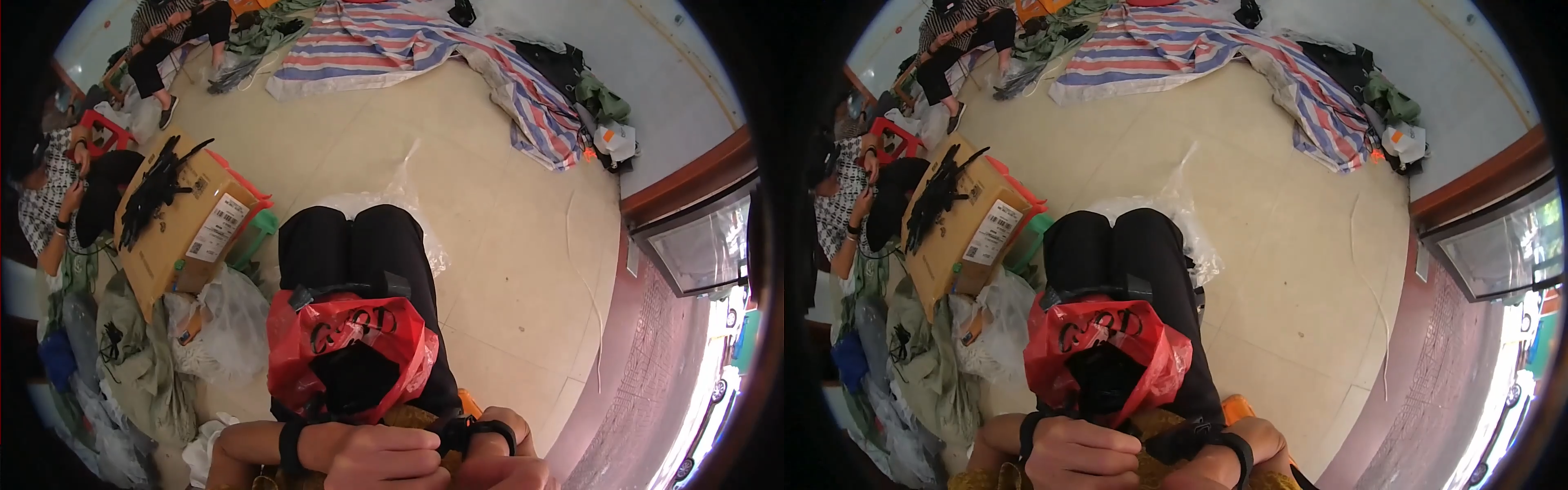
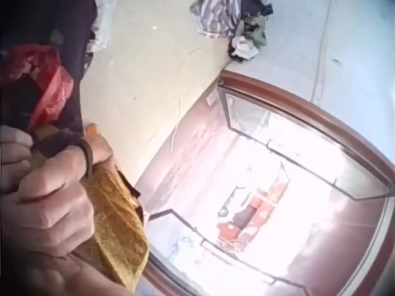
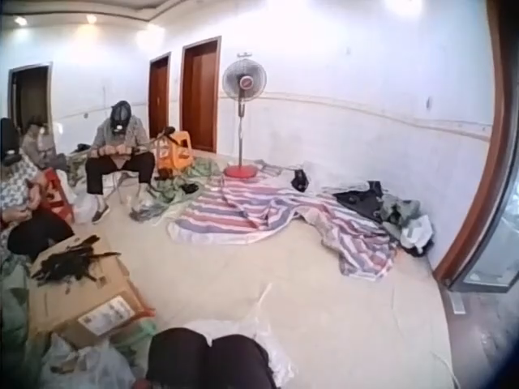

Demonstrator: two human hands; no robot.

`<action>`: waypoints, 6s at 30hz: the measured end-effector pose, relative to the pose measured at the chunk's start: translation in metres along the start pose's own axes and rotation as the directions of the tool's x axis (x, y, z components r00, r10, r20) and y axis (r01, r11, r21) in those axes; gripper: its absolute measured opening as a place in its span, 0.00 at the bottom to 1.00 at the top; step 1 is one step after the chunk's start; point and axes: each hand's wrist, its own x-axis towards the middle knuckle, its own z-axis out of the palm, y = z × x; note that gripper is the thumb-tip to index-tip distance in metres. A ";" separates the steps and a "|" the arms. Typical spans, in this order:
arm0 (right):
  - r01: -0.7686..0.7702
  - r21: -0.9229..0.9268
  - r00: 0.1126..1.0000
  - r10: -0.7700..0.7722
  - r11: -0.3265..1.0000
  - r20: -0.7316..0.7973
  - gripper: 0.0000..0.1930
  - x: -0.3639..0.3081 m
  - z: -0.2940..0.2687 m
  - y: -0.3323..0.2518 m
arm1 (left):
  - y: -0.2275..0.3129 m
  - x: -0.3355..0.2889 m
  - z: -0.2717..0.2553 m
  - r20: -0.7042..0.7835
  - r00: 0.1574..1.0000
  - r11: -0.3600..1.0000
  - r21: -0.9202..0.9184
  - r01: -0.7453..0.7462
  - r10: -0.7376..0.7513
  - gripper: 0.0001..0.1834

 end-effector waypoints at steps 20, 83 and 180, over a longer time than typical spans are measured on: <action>-0.679 0.669 0.729 -0.393 -0.304 0.561 0.10 0.011 0.071 0.047 | -0.025 -0.031 -0.035 0.101 0.936 0.529 0.843 0.099 -0.336 0.14; -0.796 0.605 0.497 -0.557 0.013 0.666 0.16 0.034 0.093 0.033 | 0.035 -0.047 -0.063 0.156 -0.176 -0.216 -0.300 0.929 -0.972 0.04; -0.551 0.796 0.696 -0.389 0.250 0.604 0.10 0.034 0.097 -0.009 | -0.025 -0.061 -0.126 -0.049 0.010 0.038 -0.615 0.788 -0.999 0.04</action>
